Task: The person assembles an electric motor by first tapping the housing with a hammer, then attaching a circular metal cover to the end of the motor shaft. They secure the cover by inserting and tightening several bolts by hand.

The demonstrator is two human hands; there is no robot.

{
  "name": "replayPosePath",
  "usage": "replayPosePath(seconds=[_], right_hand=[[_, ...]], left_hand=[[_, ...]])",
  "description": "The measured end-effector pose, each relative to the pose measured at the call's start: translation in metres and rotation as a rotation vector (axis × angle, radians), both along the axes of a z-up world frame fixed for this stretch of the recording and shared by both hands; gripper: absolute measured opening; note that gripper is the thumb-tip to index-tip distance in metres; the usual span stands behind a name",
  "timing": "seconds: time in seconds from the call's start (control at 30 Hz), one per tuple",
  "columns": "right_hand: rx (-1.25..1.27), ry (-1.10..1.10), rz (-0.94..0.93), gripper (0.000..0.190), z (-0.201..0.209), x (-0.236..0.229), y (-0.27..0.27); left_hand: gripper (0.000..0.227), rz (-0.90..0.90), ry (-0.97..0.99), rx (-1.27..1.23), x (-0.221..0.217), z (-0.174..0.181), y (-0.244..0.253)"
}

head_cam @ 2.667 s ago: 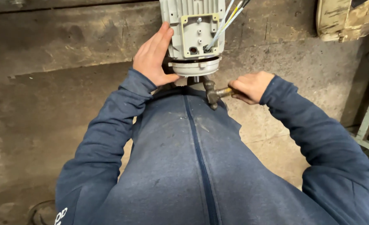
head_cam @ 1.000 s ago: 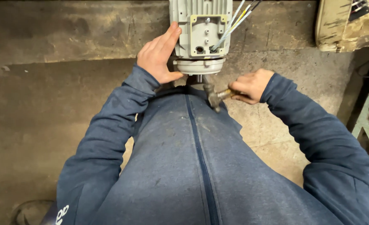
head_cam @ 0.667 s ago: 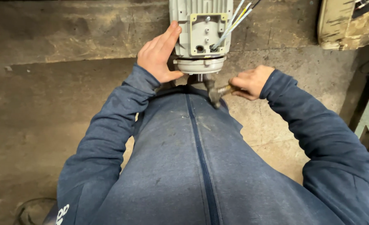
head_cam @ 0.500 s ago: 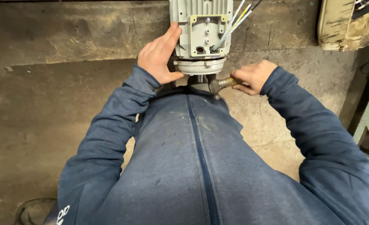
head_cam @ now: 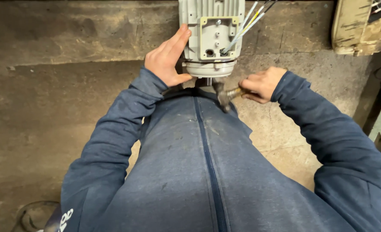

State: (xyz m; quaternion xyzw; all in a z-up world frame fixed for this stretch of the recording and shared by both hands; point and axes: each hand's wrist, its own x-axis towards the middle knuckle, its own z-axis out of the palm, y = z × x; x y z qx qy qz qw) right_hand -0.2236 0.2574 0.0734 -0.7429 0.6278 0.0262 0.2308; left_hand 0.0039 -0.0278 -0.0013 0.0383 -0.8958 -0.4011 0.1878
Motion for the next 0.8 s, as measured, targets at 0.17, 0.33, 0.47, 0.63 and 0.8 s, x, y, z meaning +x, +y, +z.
replayPosePath(seconds=[0.17,0.33,0.47,0.63,0.8], right_hand=[[0.011,-0.070,-0.088,0.030,0.003,-0.005,-0.001],[-0.001,-0.007,0.049,0.028,0.005,0.002,-0.004],[0.020,-0.011,0.027,0.027,0.005,-0.008,-0.003],[-0.035,0.032,-0.027,0.033,0.014,-0.002,-0.004],[-0.001,0.026,-0.027,0.033,0.006,-0.005,0.001]], left_hand=[[0.120,0.008,0.011,-0.009,-0.002,0.000,0.001],[0.120,-0.003,-0.014,0.008,0.000,-0.001,0.000],[0.120,0.006,-0.007,0.016,-0.002,0.000,0.001],[0.119,0.018,-0.025,0.020,0.002,0.001,0.002],[0.121,0.005,-0.029,0.036,0.000,-0.002,0.002]])
